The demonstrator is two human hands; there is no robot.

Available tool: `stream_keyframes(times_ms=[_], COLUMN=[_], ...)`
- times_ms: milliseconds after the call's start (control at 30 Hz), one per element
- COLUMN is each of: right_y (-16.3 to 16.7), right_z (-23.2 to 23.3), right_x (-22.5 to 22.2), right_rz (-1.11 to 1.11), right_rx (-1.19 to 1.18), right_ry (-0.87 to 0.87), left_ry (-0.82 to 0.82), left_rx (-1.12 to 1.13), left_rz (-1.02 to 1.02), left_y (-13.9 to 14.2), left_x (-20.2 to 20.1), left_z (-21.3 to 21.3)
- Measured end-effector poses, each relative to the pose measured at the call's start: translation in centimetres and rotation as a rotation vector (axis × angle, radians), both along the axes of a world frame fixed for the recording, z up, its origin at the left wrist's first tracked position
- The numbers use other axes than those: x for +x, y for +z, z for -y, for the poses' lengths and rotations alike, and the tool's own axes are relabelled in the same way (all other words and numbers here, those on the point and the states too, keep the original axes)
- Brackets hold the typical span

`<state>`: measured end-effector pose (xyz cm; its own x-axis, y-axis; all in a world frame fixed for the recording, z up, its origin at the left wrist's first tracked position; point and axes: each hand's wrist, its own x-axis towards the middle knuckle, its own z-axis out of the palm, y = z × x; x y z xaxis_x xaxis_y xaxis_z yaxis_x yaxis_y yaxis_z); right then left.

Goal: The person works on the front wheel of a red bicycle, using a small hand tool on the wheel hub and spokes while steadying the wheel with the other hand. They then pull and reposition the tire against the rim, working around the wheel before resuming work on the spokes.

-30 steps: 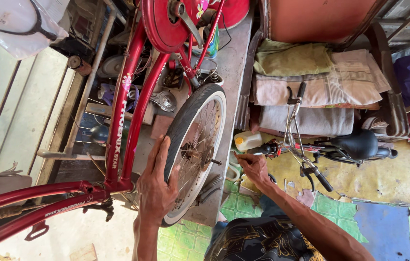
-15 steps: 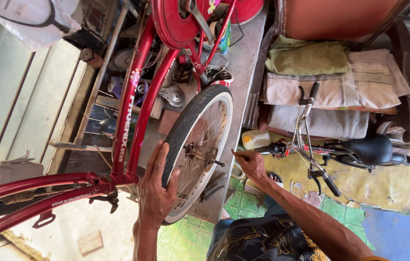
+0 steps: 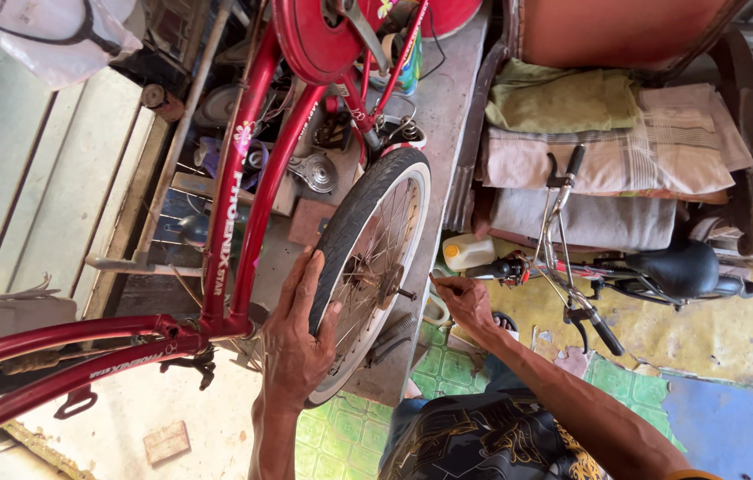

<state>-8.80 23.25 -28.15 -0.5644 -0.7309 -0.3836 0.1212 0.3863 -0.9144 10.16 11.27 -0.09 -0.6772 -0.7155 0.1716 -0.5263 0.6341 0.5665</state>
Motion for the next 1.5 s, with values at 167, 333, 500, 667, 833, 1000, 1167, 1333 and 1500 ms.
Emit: stream_keyframes(times_ms=[167, 333, 500, 667, 833, 1000, 1167, 1333, 1500], right_y=[0.1, 0.8, 3.3, 7.0, 10.4, 12.7, 14.0, 14.6, 14.6], right_z=[-0.5, -0.6, 0.0, 1.9, 3.8, 4.7, 5.7, 7.1, 8.5], right_x=[-0.1, 0.4, 2.5, 5.2, 6.5, 5.9, 4.2, 2.4, 1.3], right_rz=[-0.04, -0.094, -0.172, -0.211, -0.419, -0.44, -0.496, -0.691, -0.66], right_rx=[-0.009, -0.021, -0.27, -0.359, -0.525, -0.495, -0.525, -0.557, -0.683], right_ry=[-0.054, -0.061, -0.074, 0.046, 0.038, 0.008, 0.021, 0.245, 0.335], left_ry=[-0.009, -0.006, -0.02, -0.033, -0.014, -0.02, -0.021, -0.105, -0.037], left_rx=[-0.017, 0.0, -0.027, -0.004, 0.037, 0.117, 0.234, 0.137, 0.228], left_rz=[0.0, 0.009, 0.011, -0.011, -0.017, -0.066, -0.081, -0.131, -0.089], left_y=[0.0, 0.2, 0.5, 0.4, 0.7, 0.9, 0.5, -0.1, 0.0], left_x=[-0.7, -1.2, -2.1, -4.0, -6.0, -6.8, -6.9, -6.6, -6.4], left_z=[0.0, 0.6, 1.5, 2.3, 2.7, 3.1, 3.8, 4.6, 4.6])
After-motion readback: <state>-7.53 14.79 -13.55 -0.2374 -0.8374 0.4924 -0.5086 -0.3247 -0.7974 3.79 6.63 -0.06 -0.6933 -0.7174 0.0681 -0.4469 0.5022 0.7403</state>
